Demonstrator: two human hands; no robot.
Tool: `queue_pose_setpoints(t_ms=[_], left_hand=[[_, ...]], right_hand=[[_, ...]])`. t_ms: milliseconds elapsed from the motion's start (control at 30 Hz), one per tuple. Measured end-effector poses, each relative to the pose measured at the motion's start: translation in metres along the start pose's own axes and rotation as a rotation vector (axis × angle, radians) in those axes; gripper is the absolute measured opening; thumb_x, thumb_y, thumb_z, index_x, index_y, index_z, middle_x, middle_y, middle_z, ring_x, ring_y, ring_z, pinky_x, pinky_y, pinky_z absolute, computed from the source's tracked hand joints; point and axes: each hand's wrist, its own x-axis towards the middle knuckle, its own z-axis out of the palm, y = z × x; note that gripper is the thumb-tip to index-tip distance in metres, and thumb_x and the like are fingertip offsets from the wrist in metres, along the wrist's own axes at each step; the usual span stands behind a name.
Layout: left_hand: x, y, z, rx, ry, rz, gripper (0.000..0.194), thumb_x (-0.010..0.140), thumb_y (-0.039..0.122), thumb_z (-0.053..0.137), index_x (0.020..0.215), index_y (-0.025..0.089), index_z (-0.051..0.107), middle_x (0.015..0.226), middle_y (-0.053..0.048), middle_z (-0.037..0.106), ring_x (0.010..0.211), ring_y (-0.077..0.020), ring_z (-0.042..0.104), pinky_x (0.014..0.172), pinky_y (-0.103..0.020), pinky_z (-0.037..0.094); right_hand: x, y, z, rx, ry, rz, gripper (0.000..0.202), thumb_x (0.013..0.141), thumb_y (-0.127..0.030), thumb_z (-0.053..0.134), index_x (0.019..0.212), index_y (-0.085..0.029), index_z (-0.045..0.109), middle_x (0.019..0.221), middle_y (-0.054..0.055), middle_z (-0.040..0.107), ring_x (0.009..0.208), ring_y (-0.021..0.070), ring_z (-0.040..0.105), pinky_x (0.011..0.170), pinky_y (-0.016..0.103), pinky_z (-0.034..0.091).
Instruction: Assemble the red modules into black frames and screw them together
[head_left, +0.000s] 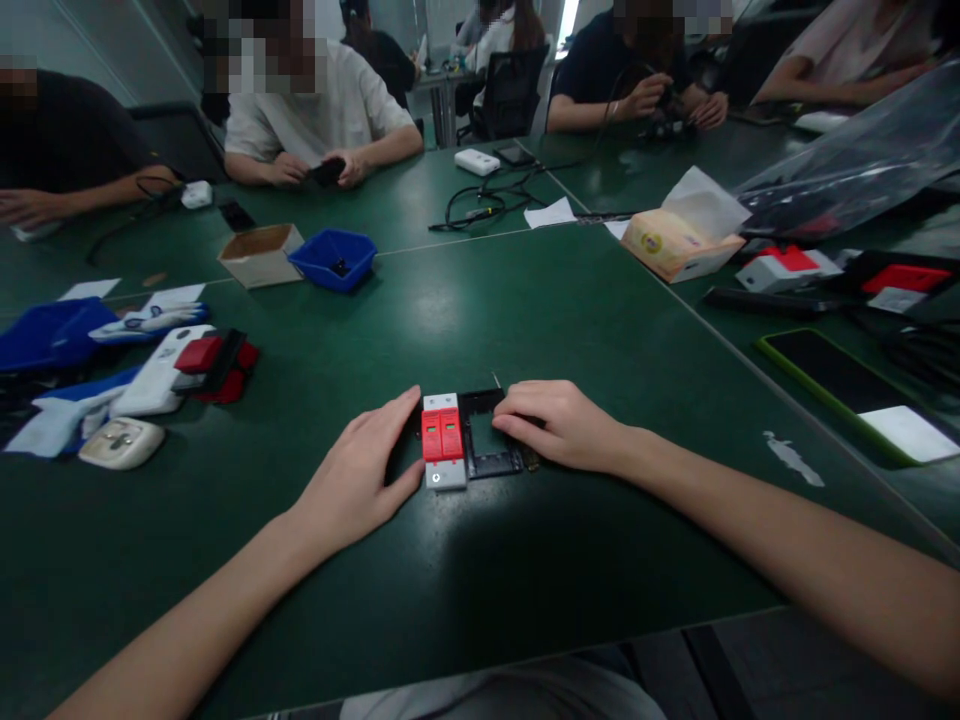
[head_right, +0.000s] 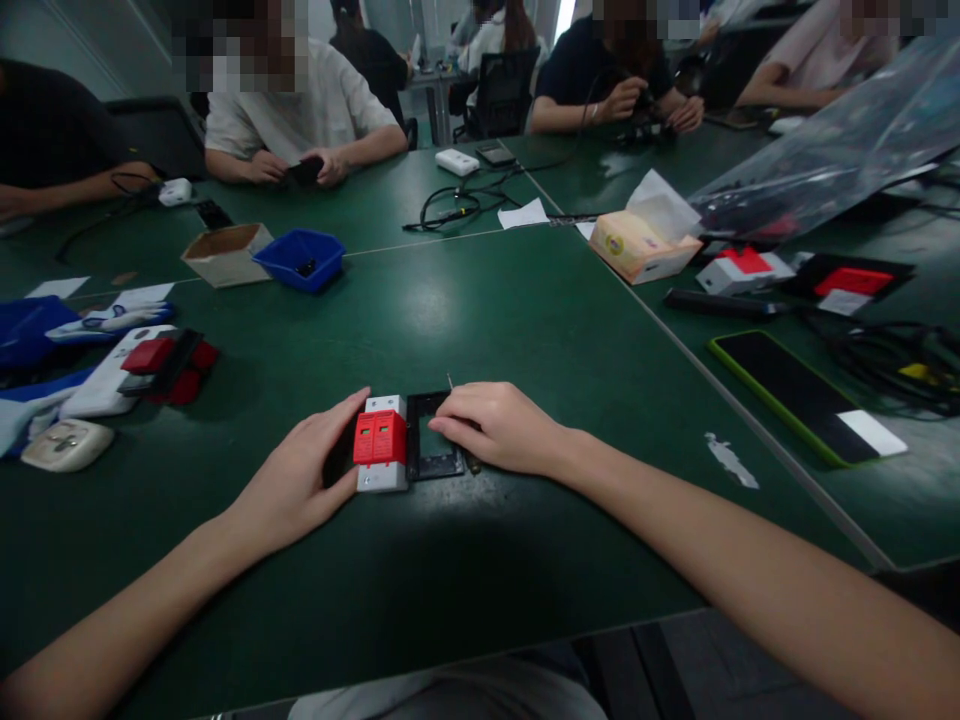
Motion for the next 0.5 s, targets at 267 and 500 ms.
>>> queue_pose_setpoints(t_ms=[267,500], left_hand=[[0.009,-0.014,-0.009,-0.075,0.039,0.016,0.044,0.097,0.04,0.056,0.138,0.023,0.063,0.152,-0.014,0.053,0.141,-0.0338,0.051,0.115,-0.055,0.048],[0.004,-0.008,-0.015,0.223,-0.014,0.084,0.045,0.102,0.04,0.049,0.138,0.021,0.068,0.156,-0.019,0.049,0.141,-0.0396,0.052,0.109,-0.062,0.05]], right_hand=[[0.0,0.0,-0.002,-0.018,0.0,-0.029,0.031,0.108,-0.029,0.044,0.092,-0.018,0.069,0.084,0.006,0.074,0.078,0.0178,0.067,0.073,0.031,0.05],[-0.001,0.0,-0.002,0.012,-0.012,0.005,0.031,0.107,-0.029,0.045,0.09,-0.019,0.069,0.082,0.005,0.072,0.076,0.0179,0.066,0.071,0.031,0.05]])
